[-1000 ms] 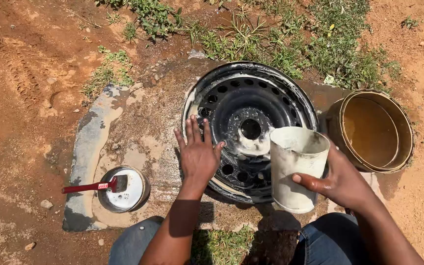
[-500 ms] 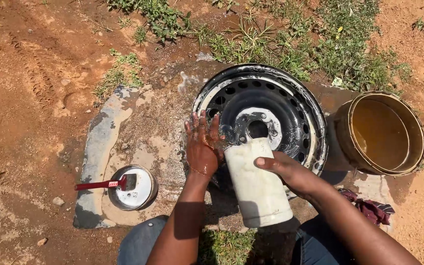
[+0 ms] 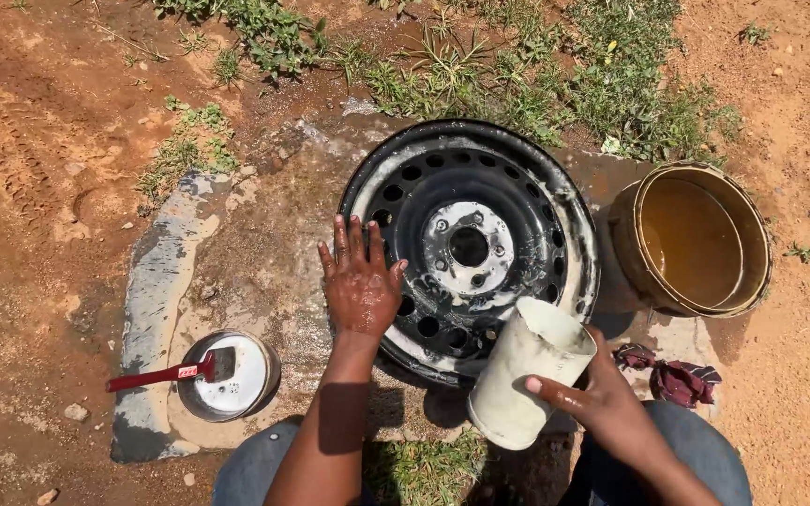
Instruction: The person is cleaning and sanding a car wheel rim outdoors.
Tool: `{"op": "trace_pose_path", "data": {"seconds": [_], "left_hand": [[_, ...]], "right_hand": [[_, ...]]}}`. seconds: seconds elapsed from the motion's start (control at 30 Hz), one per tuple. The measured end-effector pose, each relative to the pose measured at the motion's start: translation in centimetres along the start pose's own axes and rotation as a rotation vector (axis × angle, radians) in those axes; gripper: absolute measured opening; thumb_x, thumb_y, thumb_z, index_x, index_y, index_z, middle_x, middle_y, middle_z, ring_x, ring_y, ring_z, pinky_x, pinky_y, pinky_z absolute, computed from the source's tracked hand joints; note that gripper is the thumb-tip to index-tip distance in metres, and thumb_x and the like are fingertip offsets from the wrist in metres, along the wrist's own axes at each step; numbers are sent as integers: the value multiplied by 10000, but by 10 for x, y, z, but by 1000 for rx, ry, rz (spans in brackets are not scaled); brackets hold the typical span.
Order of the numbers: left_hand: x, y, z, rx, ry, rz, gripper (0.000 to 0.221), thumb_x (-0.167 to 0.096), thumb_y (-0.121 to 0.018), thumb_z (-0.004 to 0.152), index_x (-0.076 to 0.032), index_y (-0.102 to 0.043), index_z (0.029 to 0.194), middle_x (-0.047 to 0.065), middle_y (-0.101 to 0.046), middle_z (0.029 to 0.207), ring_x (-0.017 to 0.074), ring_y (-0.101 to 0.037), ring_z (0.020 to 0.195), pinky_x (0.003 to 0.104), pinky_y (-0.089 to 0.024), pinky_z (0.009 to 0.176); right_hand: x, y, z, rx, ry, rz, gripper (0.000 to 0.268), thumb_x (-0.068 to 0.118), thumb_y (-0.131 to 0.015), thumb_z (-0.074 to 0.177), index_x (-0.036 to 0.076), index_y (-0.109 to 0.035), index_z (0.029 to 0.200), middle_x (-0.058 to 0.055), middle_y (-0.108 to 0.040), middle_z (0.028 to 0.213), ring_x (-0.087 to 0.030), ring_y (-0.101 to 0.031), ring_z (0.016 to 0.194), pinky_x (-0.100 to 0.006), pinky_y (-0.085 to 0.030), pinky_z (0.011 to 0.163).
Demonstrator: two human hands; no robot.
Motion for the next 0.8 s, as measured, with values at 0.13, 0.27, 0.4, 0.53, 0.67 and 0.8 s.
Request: {"op": "trace_pose_path", "data": {"seconds": [0.13, 0.27, 0.4, 0.53, 0.67, 0.8], "left_hand": [[-6, 4, -2, 85, 5, -16, 813, -599, -483, 966, -43, -368, 1548, 229, -237, 1642, 383, -91, 1549, 609, -105, 1212], [-6, 0, -7, 9, -18, 8, 802, -605, -475, 963, -78, -380, 1560, 241, -220, 1659, 396, -74, 1559, 661, -77, 1186], [-2, -8, -4, -56, -38, 16, 791, -620, -424, 995, -91, -365, 1580, 235, -195, 1672, 388, -51, 1571, 656, -52, 1204], [-2, -9, -3, -51, -12, 70, 805, -629, -406, 971, -113, -349, 1586, 218, -191, 1678, 382, -50, 1568, 651, -49, 1200], [-2, -7, -3, 16, -20, 71, 834, -672, -402, 969, -111, -327, 1582, 242, -171, 1675, 393, -32, 1568, 672, -17, 1187], [-15, 3, -9, -13, -73, 48, 862, -698, -404, 945, -130, -336, 1589, 295, -111, 1647, 425, -13, 1555, 731, 25, 1158]], "right_hand": [[-63, -70, -29, 140, 27, 242, 1042, 323, -887, 750, 6, -263, 1522, -247, -646, 1366, -310, -644, 1249, -449, -475, 1066], [-74, -126, -50, 407, -279, 723, 837, 353, -761, 816, 44, -405, 1508, -207, -676, 1325, -315, -708, 1124, -517, -574, 925], [-74, -128, -51, 452, -529, 1023, 728, 481, -593, 887, 47, -462, 1456, -212, -704, 1290, -346, -743, 1079, -536, -629, 874], [-61, -88, -18, 293, -520, 1072, 762, 568, -520, 866, 57, -495, 1431, -215, -708, 1264, -344, -746, 1062, -514, -632, 876], [-46, -48, 6, 144, -230, 899, 834, 613, -540, 881, 1, -507, 1446, -285, -693, 1266, -375, -710, 1103, -517, -576, 943], [46, -34, -36, 217, 202, 85, 939, 518, -729, 812, 30, -383, 1536, -241, -710, 1304, -343, -689, 1213, -461, -503, 1059]]}}
Point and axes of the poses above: each hand's wrist, its own z-axis towards the middle knuckle, its own y-axis out of the back of the hand, x = y × z, the point moved 9 cm from there along z, towards the middle knuckle
